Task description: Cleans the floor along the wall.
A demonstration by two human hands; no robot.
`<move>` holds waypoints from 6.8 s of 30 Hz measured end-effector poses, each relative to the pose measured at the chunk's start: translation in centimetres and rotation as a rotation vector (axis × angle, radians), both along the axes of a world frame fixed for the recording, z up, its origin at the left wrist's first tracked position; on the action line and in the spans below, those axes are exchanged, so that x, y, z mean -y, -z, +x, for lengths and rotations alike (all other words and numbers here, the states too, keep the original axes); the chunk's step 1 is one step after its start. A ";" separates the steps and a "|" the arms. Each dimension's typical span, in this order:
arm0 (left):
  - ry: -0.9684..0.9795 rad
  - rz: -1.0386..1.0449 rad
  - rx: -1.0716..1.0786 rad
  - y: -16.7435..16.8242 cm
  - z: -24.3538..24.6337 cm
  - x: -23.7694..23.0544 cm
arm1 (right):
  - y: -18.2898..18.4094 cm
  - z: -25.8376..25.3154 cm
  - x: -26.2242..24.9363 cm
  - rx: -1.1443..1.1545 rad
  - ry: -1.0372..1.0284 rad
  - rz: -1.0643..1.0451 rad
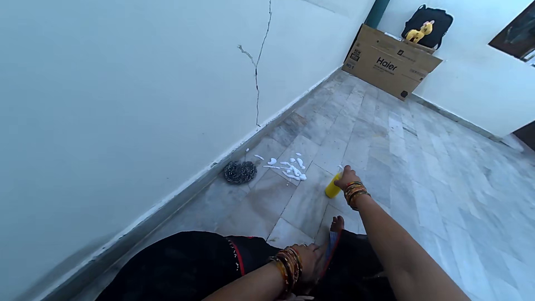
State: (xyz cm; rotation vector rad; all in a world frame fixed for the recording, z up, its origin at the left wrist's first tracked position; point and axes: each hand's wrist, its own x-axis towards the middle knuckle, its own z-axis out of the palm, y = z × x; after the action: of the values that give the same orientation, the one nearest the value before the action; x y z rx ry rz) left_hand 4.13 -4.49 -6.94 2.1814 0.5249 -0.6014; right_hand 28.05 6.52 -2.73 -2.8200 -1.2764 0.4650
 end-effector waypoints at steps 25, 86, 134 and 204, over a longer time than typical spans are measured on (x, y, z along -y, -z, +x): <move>0.039 -0.012 -0.340 -0.5 -0.2 -2.8 | 0.6 5.8 -1.6 -0.054 0.112 -0.019; -0.205 0.076 -0.223 -1.0 -2.1 -6.0 | -0.8 15.8 8.7 -0.042 0.345 0.326; -0.330 0.518 0.107 9.3 16.8 -21.8 | -4.7 0.0 14.1 -0.644 -1.118 -0.198; -0.502 0.431 -0.065 7.7 5.7 -13.3 | -2.8 -1.2 10.6 -0.606 -0.935 -0.599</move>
State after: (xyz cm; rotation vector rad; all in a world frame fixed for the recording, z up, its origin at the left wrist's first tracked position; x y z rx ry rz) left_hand 9.83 8.85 -14.62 2.2913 1.2860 -0.2998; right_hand 26.85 -4.05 0.04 -1.8328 -2.4519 1.7748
